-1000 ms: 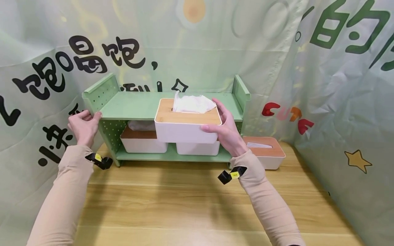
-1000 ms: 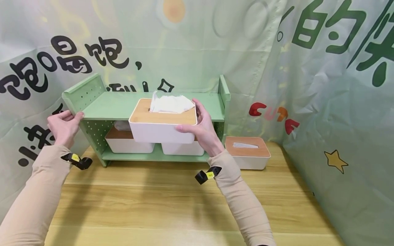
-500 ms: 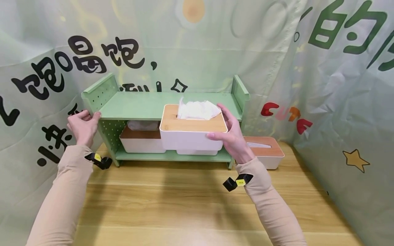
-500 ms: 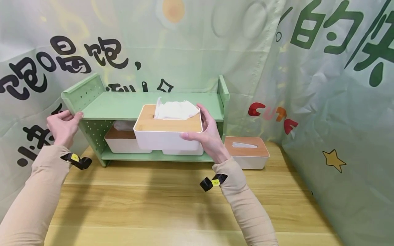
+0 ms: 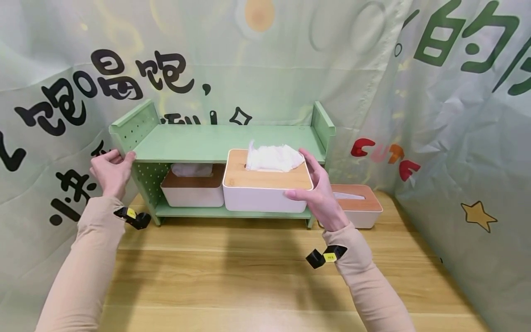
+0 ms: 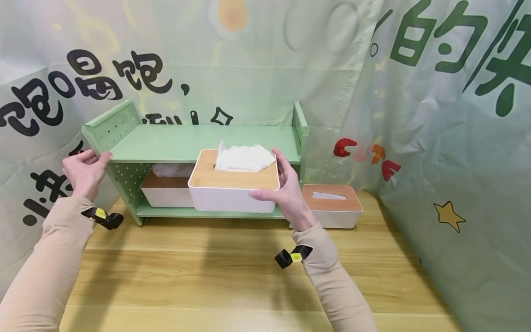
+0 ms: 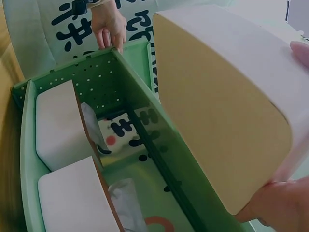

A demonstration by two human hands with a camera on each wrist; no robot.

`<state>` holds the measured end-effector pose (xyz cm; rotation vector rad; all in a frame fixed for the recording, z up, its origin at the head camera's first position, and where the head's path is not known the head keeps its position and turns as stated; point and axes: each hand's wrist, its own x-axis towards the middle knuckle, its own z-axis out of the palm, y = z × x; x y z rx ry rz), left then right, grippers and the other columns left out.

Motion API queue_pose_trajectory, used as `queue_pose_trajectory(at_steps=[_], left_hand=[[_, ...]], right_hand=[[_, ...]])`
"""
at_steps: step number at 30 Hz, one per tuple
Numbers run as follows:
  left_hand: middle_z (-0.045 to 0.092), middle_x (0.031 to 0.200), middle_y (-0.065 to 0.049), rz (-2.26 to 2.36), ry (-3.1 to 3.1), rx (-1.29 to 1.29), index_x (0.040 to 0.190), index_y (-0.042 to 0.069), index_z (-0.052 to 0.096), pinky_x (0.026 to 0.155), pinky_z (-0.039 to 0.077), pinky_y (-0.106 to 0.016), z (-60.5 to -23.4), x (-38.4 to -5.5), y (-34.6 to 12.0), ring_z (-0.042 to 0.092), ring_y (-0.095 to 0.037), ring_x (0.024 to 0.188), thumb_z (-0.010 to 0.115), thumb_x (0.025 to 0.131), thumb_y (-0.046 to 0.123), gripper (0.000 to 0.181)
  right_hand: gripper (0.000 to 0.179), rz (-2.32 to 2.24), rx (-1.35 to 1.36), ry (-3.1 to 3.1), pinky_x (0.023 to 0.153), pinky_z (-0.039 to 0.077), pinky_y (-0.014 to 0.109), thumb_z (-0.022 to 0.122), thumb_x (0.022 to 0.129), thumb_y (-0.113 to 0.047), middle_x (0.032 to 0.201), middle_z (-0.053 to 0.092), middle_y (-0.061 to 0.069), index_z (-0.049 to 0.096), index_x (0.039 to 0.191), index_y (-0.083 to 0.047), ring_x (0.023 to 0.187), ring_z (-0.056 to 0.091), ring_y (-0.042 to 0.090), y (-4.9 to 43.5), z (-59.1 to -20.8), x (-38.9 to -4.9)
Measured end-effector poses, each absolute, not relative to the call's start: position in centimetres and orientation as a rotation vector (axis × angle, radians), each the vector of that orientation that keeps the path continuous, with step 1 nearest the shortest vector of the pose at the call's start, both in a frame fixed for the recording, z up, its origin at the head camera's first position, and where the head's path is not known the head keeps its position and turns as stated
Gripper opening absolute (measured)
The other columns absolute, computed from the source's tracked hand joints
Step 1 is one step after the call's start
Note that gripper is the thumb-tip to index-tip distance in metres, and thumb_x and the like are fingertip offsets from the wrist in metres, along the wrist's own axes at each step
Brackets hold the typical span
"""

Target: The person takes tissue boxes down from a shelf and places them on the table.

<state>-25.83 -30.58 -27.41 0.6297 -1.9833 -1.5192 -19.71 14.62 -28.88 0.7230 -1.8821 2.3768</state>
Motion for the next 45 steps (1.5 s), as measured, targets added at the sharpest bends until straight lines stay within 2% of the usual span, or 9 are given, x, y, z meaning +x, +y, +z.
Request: queue_pose_trajectory(at_steps=[2,4,7,11,17,22,26,37,45], left_hand=[[0.049,0.06,0.036,-1.515,-1.985,0.63,0.136,0.011,0.062,0.096,0.05,-0.012,-27.4,-25.8,-30.6,0.059,0.011,0.09,0.072,0.09,0.023,0.048],[0.049,0.058,0.036,-1.516,-1.985,0.624,0.135,0.01,0.062,0.089,0.052,-0.009,-27.4,-25.8,-30.7,0.053,0.016,0.072,0.072,0.09,0.022,0.048],[0.049,0.056,0.037,-1.521,-1.982,0.611,0.135,0.009,0.062,0.083,0.051,-0.006,-27.4,-25.9,-30.8,0.053,0.017,0.065,0.073,0.09,0.021,0.048],[0.05,0.058,0.036,-1.521,-1.979,0.618,0.135,0.009,0.062,0.086,0.051,-0.008,-27.4,-25.8,-30.7,0.053,0.016,0.069,0.072,0.09,0.021,0.048],[0.05,0.059,0.037,-1.511,-1.986,0.618,0.135,0.01,0.062,0.102,0.048,-0.014,-27.5,-25.8,-30.6,0.052,0.013,0.089,0.072,0.09,0.022,0.047],[0.05,0.057,0.037,-1.502,-1.983,0.61,0.134,0.009,0.063,0.103,0.048,-0.015,-27.5,-25.9,-30.6,0.051,0.013,0.082,0.071,0.09,0.022,0.046],[0.05,0.057,0.037,-1.498,-1.982,0.602,0.134,0.009,0.063,0.104,0.046,-0.015,-27.6,-25.9,-30.6,0.05,0.013,0.086,0.071,0.09,0.021,0.047],[0.049,0.055,0.039,-1.499,-1.989,0.598,0.135,0.008,0.063,0.098,0.049,-0.012,-27.6,-25.9,-30.7,0.051,0.015,0.072,0.071,0.09,0.021,0.047],[0.049,0.056,0.038,-1.507,-1.984,0.616,0.135,0.009,0.063,0.105,0.045,-0.014,-27.5,-26.0,-30.6,0.057,0.007,0.108,0.071,0.09,0.022,0.047]], right_hand=[[0.102,2.377,0.722,-1.878,0.1,0.053,0.021,0.066,0.072,0.014,0.151,0.043,0.005,0.018,0.159,-0.011,0.126,0.053,0.015,14.8,-29.1,-19.6],[0.103,2.377,0.718,-1.875,0.099,0.053,0.021,0.065,0.072,0.014,0.149,0.045,0.004,0.017,0.16,-0.011,0.124,0.054,0.014,14.9,-29.4,-19.5],[0.105,2.371,0.729,-1.871,0.097,0.054,0.021,0.066,0.071,0.014,0.146,0.047,0.002,0.015,0.16,-0.007,0.12,0.056,0.013,15.2,-29.9,-19.4],[0.106,2.361,0.743,-1.881,0.095,0.054,0.022,0.07,0.071,0.012,0.144,0.049,0.0,0.014,0.159,-0.005,0.118,0.058,0.012,15.7,-30.9,-19.4],[0.106,2.344,0.727,-1.921,0.097,0.053,0.023,0.075,0.071,0.008,0.145,0.048,0.0,0.018,0.159,-0.008,0.121,0.055,0.013,16.5,-32.6,-19.4],[0.107,2.346,0.712,-1.939,0.098,0.053,0.022,0.079,0.072,0.003,0.145,0.045,-0.002,0.018,0.159,-0.009,0.124,0.052,0.011,17.2,-34.2,-19.5],[0.107,2.353,0.706,-1.937,0.099,0.053,0.021,0.08,0.072,0.002,0.145,0.045,-0.004,0.018,0.159,-0.01,0.124,0.052,0.009,17.7,-35.5,-19.5],[0.11,2.305,0.715,-1.965,0.099,0.054,0.02,0.083,0.069,0.0,0.143,0.048,-0.006,0.019,0.159,-0.008,0.122,0.055,0.005,18.8,-38.5,-19.6],[0.109,2.321,0.758,-1.941,0.099,0.053,0.019,0.081,0.07,0.006,0.145,0.047,-0.007,0.018,0.158,-0.007,0.123,0.055,0.003,19.4,-40.1,-19.5]])
